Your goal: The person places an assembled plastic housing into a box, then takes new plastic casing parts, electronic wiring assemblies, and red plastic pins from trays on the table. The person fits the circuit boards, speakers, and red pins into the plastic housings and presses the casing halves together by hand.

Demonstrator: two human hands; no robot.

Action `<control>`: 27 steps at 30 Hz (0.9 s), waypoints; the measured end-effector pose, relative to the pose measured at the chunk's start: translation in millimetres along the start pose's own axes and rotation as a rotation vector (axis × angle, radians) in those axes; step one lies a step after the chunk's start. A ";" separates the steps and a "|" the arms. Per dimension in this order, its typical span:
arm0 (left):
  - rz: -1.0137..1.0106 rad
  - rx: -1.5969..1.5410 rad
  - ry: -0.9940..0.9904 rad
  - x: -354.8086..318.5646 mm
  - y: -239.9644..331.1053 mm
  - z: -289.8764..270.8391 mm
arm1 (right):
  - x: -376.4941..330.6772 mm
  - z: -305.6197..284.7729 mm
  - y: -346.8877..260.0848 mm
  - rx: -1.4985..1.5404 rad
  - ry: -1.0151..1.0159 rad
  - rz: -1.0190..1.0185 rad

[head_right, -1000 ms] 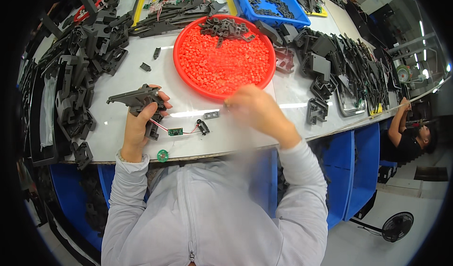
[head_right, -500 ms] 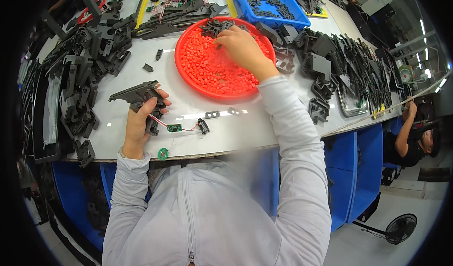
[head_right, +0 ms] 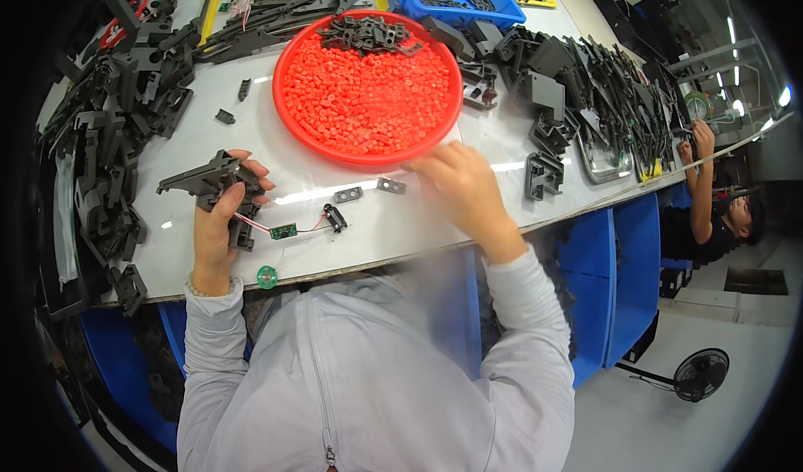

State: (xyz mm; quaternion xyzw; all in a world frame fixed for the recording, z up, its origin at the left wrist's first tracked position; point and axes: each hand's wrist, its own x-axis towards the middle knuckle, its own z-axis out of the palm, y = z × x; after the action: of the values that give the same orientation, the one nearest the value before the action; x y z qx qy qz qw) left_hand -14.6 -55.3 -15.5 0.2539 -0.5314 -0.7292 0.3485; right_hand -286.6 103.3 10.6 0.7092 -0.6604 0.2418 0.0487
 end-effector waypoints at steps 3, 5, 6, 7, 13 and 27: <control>-0.009 -0.023 0.000 1.3 0.1 4.7 | -25.9 13.7 3.1 -0.066 -0.002 0.053; -0.005 0.002 -0.004 -0.4 -0.1 4.3 | -27.7 14.8 -3.3 -0.086 0.029 0.066; -0.001 0.003 -0.004 -1.2 -0.3 4.9 | -25.2 9.3 -4.6 -0.087 0.031 0.064; -0.008 -0.004 0.010 -0.9 -0.4 5.2 | -20.5 4.2 -2.8 -0.014 0.042 0.078; -0.014 -0.005 0.030 0.6 -0.7 4.8 | 35.8 10.1 17.1 0.112 0.111 0.072; -0.024 0.041 0.003 -0.2 -2.0 0.8 | 77.5 50.3 22.5 0.126 -0.058 0.105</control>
State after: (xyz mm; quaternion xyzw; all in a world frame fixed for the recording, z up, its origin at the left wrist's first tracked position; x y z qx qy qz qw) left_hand -15.6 -54.2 -17.2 0.2685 -0.5425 -0.7219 0.3353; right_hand -293.4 10.2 -7.6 0.6820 -0.6813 0.2644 -0.0278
